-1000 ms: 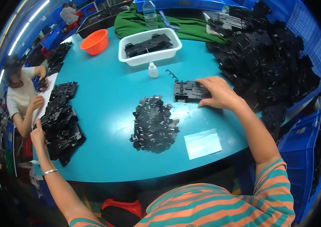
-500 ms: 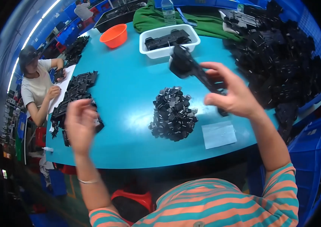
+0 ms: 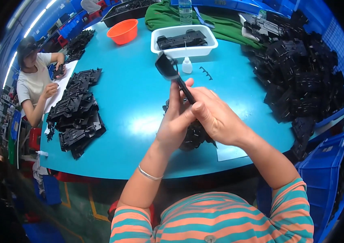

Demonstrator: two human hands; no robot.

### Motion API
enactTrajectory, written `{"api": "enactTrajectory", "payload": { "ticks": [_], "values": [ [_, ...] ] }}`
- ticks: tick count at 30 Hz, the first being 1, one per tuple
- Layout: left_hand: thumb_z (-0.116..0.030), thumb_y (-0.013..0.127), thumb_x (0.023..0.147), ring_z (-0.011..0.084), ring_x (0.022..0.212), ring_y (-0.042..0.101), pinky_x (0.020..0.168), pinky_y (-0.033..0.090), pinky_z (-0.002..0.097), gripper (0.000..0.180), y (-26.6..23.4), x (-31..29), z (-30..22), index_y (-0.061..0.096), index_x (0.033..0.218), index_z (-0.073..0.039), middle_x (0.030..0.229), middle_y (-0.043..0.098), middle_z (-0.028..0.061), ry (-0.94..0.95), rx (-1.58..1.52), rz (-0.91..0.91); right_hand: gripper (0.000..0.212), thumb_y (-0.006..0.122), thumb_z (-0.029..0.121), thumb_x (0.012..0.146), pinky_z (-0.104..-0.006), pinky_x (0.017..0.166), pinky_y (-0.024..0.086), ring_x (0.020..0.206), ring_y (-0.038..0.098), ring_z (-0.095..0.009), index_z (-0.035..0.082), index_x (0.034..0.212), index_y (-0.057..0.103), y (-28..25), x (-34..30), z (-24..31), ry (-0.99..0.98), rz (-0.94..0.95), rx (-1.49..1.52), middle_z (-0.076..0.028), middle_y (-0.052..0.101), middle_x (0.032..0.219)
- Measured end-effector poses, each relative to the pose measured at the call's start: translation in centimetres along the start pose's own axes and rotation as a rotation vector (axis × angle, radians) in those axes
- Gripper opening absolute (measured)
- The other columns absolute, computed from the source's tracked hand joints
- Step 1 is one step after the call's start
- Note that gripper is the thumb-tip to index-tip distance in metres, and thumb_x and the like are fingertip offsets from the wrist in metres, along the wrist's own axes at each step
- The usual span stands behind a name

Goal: The person assembles toy car chassis by picking up small plastic components, pressing them against an adhesive pad, attaching them to the chassis frames by hand, and stacking the assembled chassis.

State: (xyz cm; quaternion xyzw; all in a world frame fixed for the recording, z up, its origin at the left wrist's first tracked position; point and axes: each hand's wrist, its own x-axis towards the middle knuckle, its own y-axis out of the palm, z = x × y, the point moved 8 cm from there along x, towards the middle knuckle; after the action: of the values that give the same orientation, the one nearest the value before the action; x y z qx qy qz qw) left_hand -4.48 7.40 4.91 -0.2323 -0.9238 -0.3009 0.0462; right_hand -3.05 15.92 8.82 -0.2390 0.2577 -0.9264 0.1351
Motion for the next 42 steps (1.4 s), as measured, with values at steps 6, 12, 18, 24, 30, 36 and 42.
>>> {"api": "enactTrajectory", "payload": {
  "ticks": [6, 12, 18, 24, 30, 36, 42],
  "values": [
    [-0.009, 0.048, 0.093, 0.0309, 0.108, 0.060, 0.092, 0.052, 0.0470, 0.070, -4.6, 1.2, 1.2, 0.008, 0.151, -0.010, 0.129, 0.051, 0.0217, -0.029, -0.392, -0.214, 0.031, 0.052, 0.026, 0.097, -0.0356, 0.072, 0.049, 0.083, 0.061, -0.031, 0.001, 0.114, 0.056, -2.7, 0.1, -1.6, 0.048, -0.149, 0.070, -0.017, 0.059, 0.097],
    [-0.001, 0.055, 0.088, 0.0189, 0.075, 0.053, 0.064, 0.050, 0.0315, 0.062, -5.2, 1.7, 0.7, 0.032, 0.144, -0.015, 0.100, 0.059, 0.0120, 0.020, -0.588, -0.173, 0.011, 0.067, 0.006, 0.077, -0.0398, 0.069, 0.049, 0.079, 0.062, -0.033, 0.005, 0.088, 0.065, -0.4, -3.1, -6.1, 0.238, 0.198, -0.273, -0.013, 0.061, 0.087],
    [-0.010, 0.048, 0.097, 0.0244, 0.074, 0.065, 0.067, 0.058, 0.0383, 0.053, -6.4, 1.0, 1.8, 0.029, 0.145, -0.024, 0.092, 0.059, 0.0129, -0.007, -0.655, -0.248, 0.015, 0.067, 0.006, 0.076, -0.0419, 0.071, 0.049, 0.079, 0.062, -0.033, 0.006, 0.091, 0.065, 1.4, -3.5, -6.5, 0.203, 0.295, -0.325, -0.013, 0.062, 0.084],
    [-0.062, 0.031, 0.096, 0.0174, 0.060, 0.058, 0.050, 0.048, 0.0284, 0.062, -6.6, 1.4, 1.3, 0.042, 0.137, -0.017, 0.085, 0.053, 0.0072, -0.003, -0.608, -0.121, 0.019, 0.069, 0.007, 0.077, -0.0395, 0.070, 0.049, 0.079, 0.063, -0.030, 0.007, 0.095, 0.065, 1.3, -2.8, -7.0, 0.281, 0.371, -0.290, -0.012, 0.061, 0.082],
    [-0.082, 0.042, 0.077, 0.0174, 0.067, 0.055, 0.060, 0.044, 0.0301, 0.092, -4.8, 1.2, 1.4, 0.040, 0.137, -0.012, 0.086, 0.050, 0.0038, -0.074, -0.678, 0.060, 0.011, 0.067, 0.005, 0.075, -0.0417, 0.069, 0.048, 0.079, 0.061, -0.034, 0.003, 0.083, 0.060, 1.1, -2.7, -6.7, 0.251, 0.317, -0.250, -0.014, 0.060, 0.080],
    [-0.067, 0.057, 0.081, 0.0176, 0.069, 0.055, 0.061, 0.044, 0.0301, 0.085, -4.9, 1.2, 1.8, 0.039, 0.140, -0.009, 0.087, 0.051, 0.0040, -0.078, -0.734, 0.184, 0.008, 0.063, 0.003, 0.073, -0.0352, 0.059, 0.046, 0.064, 0.058, -0.022, 0.001, 0.076, 0.056, 0.8, -3.4, -6.9, 0.303, 0.241, -0.088, -0.010, 0.059, 0.072],
    [-0.070, 0.048, 0.085, 0.0208, 0.073, 0.056, 0.063, 0.046, 0.0318, 0.085, -4.0, 1.2, 0.8, 0.040, 0.138, -0.004, 0.092, 0.054, 0.0079, -0.059, -0.935, 0.268, 0.005, 0.063, 0.000, 0.076, -0.0240, 0.056, 0.043, 0.064, 0.053, -0.005, 0.001, 0.080, 0.060, -1.3, -4.2, -7.3, 0.433, 0.084, 0.252, 0.001, 0.059, 0.073]
  ]
}}
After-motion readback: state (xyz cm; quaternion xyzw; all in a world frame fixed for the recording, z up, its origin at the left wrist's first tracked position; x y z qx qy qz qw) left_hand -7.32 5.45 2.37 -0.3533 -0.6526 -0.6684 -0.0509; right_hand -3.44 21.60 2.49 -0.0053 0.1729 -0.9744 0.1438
